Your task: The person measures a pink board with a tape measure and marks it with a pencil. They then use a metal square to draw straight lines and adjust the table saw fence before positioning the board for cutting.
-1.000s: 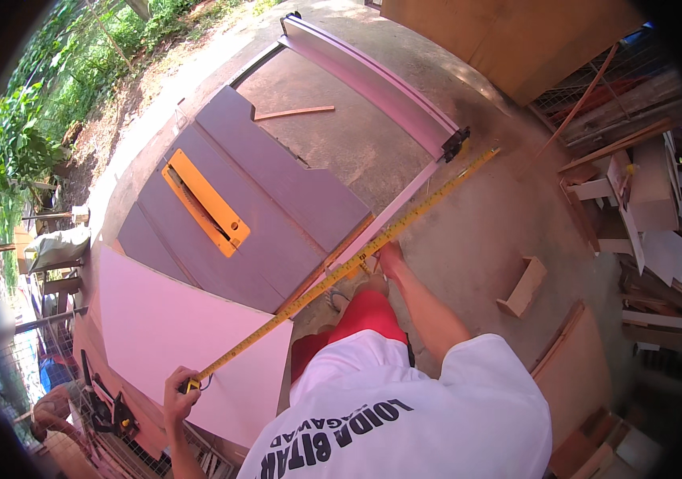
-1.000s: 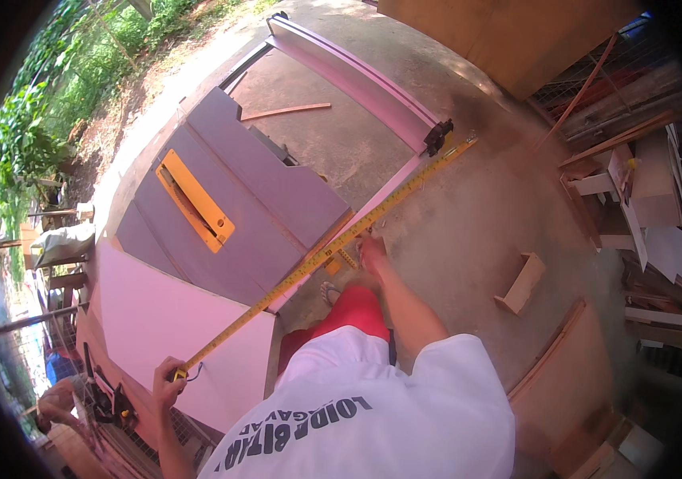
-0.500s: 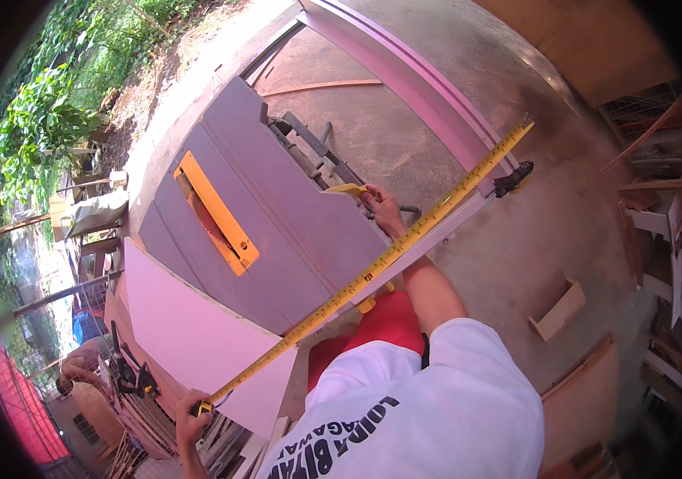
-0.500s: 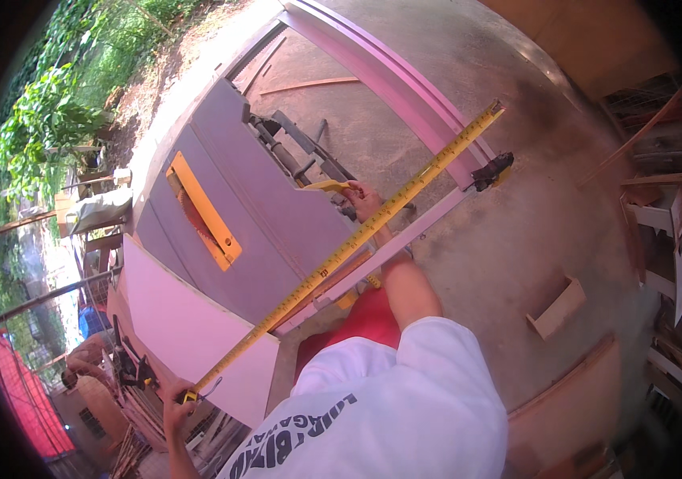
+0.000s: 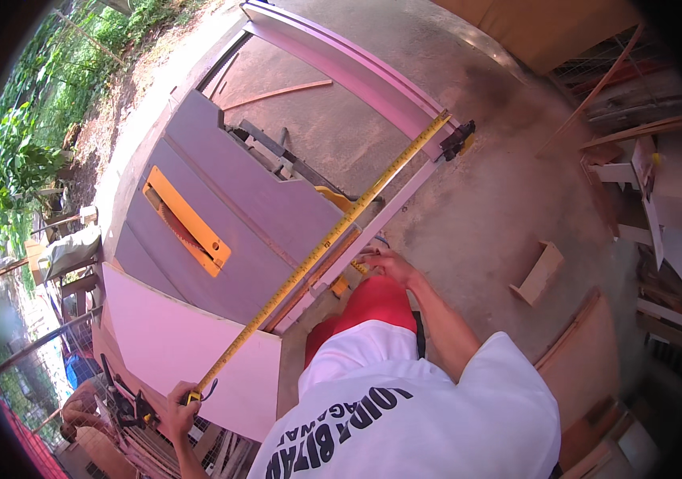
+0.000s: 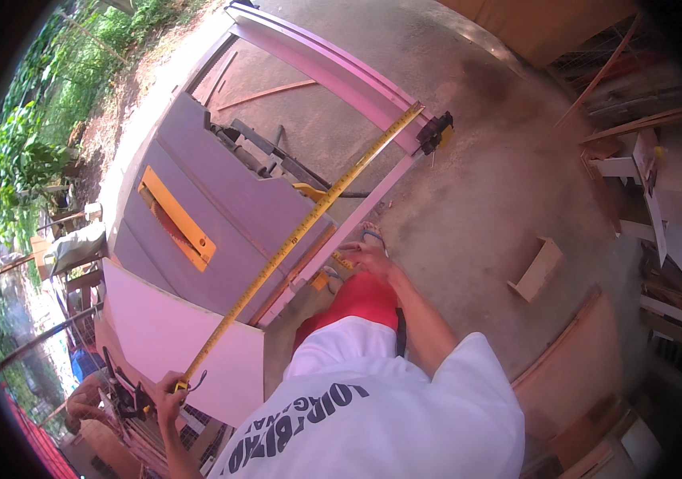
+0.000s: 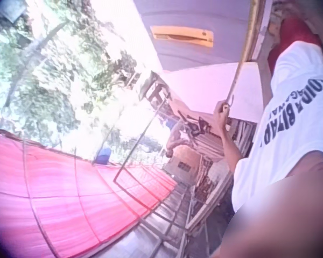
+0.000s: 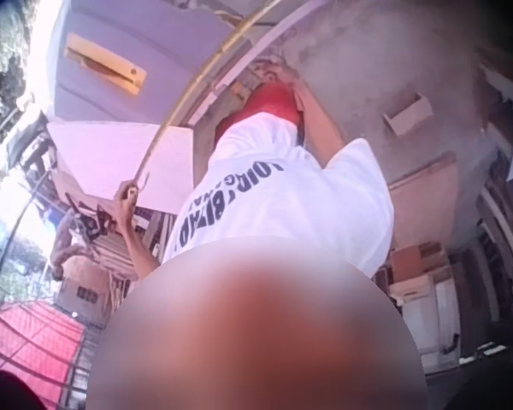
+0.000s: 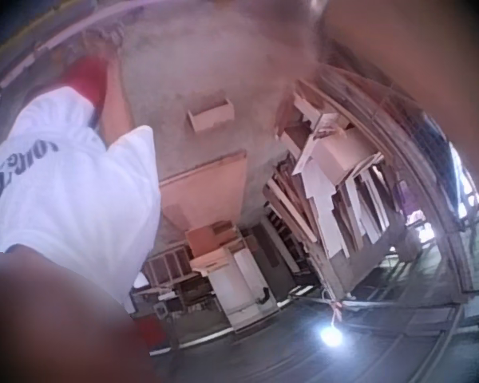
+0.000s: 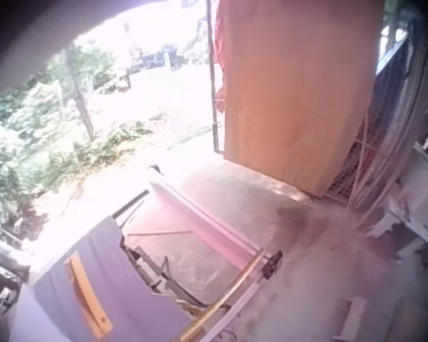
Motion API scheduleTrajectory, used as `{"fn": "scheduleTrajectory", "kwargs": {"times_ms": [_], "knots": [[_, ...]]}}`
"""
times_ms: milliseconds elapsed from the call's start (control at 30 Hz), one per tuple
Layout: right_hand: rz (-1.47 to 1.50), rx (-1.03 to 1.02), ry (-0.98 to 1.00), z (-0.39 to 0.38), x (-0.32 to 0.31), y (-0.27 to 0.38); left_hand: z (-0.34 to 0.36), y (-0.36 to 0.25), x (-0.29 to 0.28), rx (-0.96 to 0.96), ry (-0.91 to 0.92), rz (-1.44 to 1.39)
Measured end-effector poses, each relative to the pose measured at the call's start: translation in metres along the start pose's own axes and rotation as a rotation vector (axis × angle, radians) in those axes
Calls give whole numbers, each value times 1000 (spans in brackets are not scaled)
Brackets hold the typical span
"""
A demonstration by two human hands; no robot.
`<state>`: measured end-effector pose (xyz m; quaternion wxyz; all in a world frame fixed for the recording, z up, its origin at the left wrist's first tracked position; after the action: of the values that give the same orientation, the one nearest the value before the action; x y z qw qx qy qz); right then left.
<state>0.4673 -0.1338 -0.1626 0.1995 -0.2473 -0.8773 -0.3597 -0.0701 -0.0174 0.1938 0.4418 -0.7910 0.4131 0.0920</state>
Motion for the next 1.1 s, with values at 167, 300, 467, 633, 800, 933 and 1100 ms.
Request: {"fn": "scheduleTrajectory", "kwargs": {"times_ms": [167,300,467,633,800,933,1100], "knots": [[-571,-253,85,-57,98,-18,29,16,3,21,91,-179],[-971,-283,-522,-87,74,25,35,16,-11,135,98,-205],[-1065,-479,-815,-114,77,207,20,33,-15,208,2,-508],[-1457,-503,-1028,-32,40,317,13,48,-9,215,-89,-602],[-1758,-437,-995,23,31,318,-15,70,17,115,-117,-635],[-1730,-448,-1027,20,40,324,-35,74,41,100,-172,-680],[-1811,-385,-998,9,44,340,-36,55,57,91,-183,-695]]}}
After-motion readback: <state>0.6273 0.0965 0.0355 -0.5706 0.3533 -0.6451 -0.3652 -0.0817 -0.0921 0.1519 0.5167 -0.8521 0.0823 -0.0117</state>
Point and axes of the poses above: each hand's wrist, its own z-axis towards the middle knuckle, its own x-axis out of the palm, y = z × x, the point moved 5 cm from there along z, towards the middle knuckle, and after that the axes turned 2 degrees about x, right-handed, at the moved point
